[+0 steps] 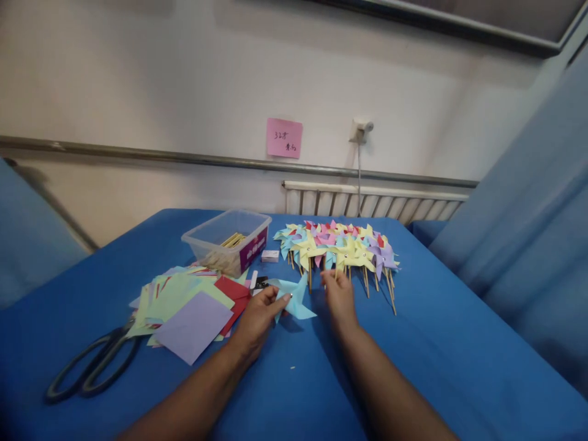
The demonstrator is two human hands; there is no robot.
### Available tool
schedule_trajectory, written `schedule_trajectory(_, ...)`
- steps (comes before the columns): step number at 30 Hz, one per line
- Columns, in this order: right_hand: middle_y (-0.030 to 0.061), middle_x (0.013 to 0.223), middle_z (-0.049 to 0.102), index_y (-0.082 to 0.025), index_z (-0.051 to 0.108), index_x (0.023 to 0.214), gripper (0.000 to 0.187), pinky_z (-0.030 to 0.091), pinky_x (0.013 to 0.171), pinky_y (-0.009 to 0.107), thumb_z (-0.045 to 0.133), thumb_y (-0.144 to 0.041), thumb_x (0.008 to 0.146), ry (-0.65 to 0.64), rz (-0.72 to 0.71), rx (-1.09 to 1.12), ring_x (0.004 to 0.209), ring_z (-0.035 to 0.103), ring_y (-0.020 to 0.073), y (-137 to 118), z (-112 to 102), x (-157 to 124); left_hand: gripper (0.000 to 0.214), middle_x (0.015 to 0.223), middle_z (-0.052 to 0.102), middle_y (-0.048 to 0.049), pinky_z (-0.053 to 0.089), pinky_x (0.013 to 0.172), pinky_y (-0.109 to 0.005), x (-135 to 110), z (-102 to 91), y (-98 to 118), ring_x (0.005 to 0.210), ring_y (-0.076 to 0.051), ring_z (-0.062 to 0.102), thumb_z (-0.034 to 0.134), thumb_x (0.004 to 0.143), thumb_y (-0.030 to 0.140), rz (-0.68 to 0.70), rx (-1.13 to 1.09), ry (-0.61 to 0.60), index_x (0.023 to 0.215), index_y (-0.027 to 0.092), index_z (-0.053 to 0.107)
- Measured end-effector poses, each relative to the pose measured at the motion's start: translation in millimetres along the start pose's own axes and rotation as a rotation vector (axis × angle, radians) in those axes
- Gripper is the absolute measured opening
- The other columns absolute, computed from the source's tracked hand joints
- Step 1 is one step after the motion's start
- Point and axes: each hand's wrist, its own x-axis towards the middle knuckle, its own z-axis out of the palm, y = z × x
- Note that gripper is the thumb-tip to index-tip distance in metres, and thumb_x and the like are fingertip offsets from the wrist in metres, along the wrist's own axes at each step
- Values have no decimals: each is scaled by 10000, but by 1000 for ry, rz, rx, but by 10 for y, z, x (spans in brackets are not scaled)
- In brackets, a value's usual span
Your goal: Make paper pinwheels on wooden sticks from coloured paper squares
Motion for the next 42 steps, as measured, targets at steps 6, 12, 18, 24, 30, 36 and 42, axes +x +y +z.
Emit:
schedule_trajectory(6, -17, 625, 566, -157, 613, 773, 361, 300, 411, 190, 565, -514, 789, -343, 31, 55, 465, 418, 78, 125, 176, -355, 319, 800, 679, -45, 452, 649, -248, 0, -29, 117, 645, -129, 593, 748, 663, 334, 13, -149, -31, 889, 143, 630)
schedule_trajectory(12, 31, 840, 663, -159, 627, 909, 243, 458, 665, 254, 664, -334, 746, -344, -186, -29, 714, 582, 147, 109, 233, -380, 325, 881, 699, -61, 476, 740, -272, -11, -12, 141, 781, -170, 642, 744, 672, 325, 65, -48, -20, 920, 155, 621)
schedule_trajectory(18, -21, 660, 570, -164, 613, 759, 131, 414, 582, 236, 620, -294, 766, -203, -291, -205, 604, 503, 122, 146, 250, -384, 312, 788, 690, -26, 473, 690, -241, -57, 26, 130, 712, -144, 639, 768, 637, 298, 74, -53, 68, 866, 163, 605)
schedule_trajectory(24, -18, 670, 562, -189, 597, 766, 49, 407, 580, 242, 581, -233, 782, -177, -456, -312, 590, 497, 127, 91, 253, -413, 345, 922, 704, -72, 468, 705, -243, -50, 35, 117, 766, -156, 645, 769, 619, 289, 66, -88, 79, 896, 148, 621)
schedule_trajectory(30, 11, 726, 574, -197, 578, 784, 94, 443, 666, 266, 501, -145, 795, -150, -711, -484, 701, 560, 160, 49, 175, -300, 401, 1003, 676, -88, 449, 836, -309, -91, 47, 52, 931, -203, 618, 764, 601, 248, 163, 94, 268, 967, 161, 623)
schedule_trajectory(36, 68, 886, 623, -189, 602, 929, 209, 485, 749, 291, 456, -104, 804, -232, -882, -687, 842, 601, 184, 62, 146, -277, 250, 905, 679, -63, 450, 782, -288, -204, 154, 98, 874, -195, 609, 714, 651, 251, 114, -46, 84, 873, 154, 651)
schedule_trajectory(42, 112, 1042, 606, -170, 579, 1110, 300, 499, 792, 310, 449, -124, 844, -309, -954, -805, 937, 604, 202, 16, 204, -391, 137, 707, 642, -25, 441, 665, -253, -234, 147, 195, 678, -140, 555, 700, 663, 239, 79, -276, 40, 740, 136, 655)
